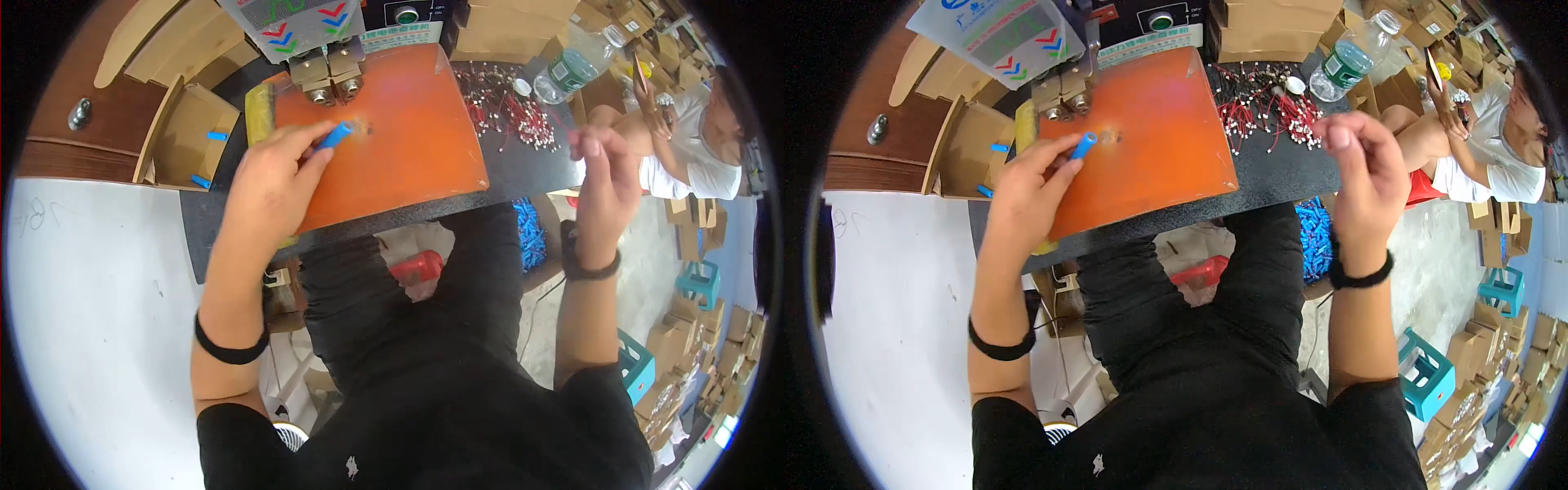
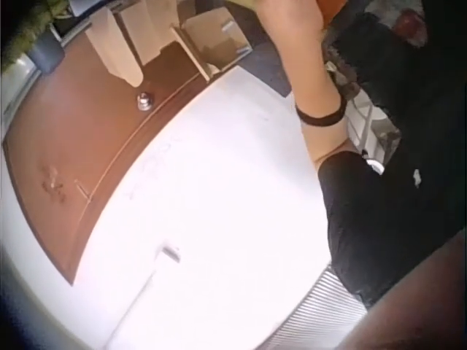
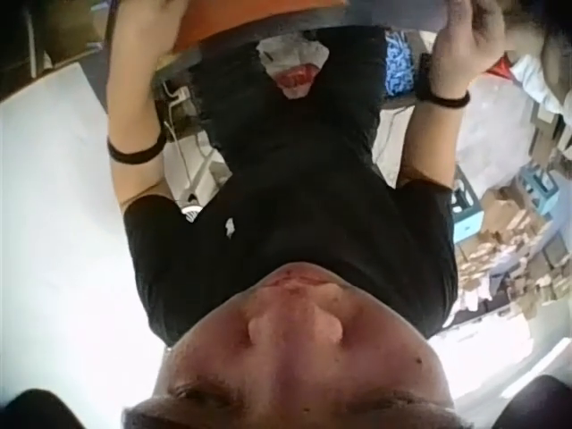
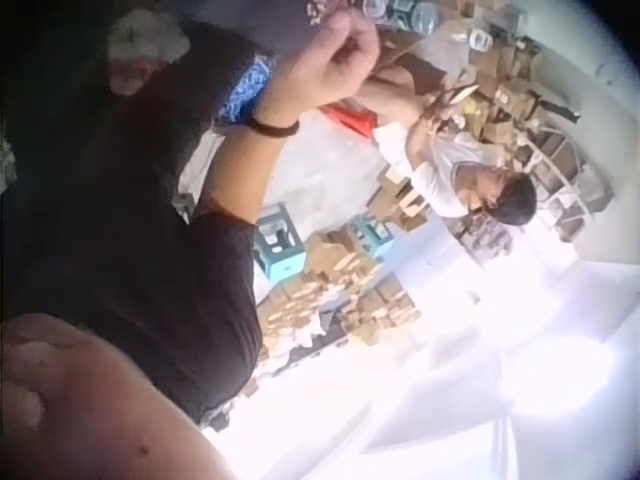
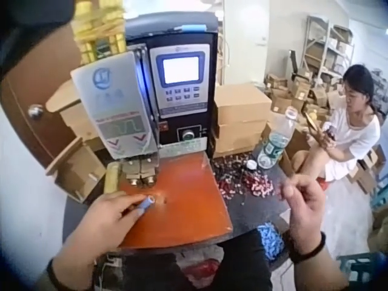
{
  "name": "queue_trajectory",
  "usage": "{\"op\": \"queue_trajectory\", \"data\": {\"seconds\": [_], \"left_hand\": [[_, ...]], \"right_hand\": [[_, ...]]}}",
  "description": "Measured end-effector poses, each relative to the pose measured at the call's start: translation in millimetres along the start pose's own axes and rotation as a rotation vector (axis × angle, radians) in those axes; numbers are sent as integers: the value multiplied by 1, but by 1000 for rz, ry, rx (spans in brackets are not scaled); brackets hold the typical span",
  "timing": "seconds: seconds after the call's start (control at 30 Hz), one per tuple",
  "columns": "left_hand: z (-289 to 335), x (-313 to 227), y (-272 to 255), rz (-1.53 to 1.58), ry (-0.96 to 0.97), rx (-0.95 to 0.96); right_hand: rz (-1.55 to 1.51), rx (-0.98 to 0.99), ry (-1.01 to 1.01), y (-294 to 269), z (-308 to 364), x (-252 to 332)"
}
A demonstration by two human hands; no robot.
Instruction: The person picks up a battery and a wire, positions them under a spot welder, and welds the wire to the battery terminal. This process is repeated for several batteries and wires.
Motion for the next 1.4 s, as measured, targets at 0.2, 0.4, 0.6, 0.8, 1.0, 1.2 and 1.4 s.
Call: {"op": "queue_trajectory", "data": {"seconds": [0.2, 0.4, 0.6, 0.8, 1.0, 1.2, 1.4], "left_hand": [[4, 6, 25, 312, -190, -176], [-1, 10, 21, 360, -39, -322], [-2, 26, 30, 379, -207, -275], [-5, 26, 29, 318, -250, -260], [-5, 25, 30, 287, -222, -237], [-9, 12, 27, 323, -133, -277], [-6, 20, 25, 317, -121, -297]], "right_hand": [[-169, 249, -54, 72, 41, 20], [-242, 234, 71, 90, 44, -2], [-241, 206, 311, 101, 45, -24], [-246, 197, 365, 104, 44, -31], [-220, 226, 363, 105, 44, -38], [-205, 168, 327, 100, 39, -38], [-187, 223, 294, 108, 36, -32]]}}
Point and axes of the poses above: each hand's wrist, its own z-axis away from the middle knuckle, its own y-axis out of the palm, x = y × z, the point moved 10 cm from there along -z, towards the middle knuckle, and after that the axes turned 11 degrees about -x, right-handed, at the moved point
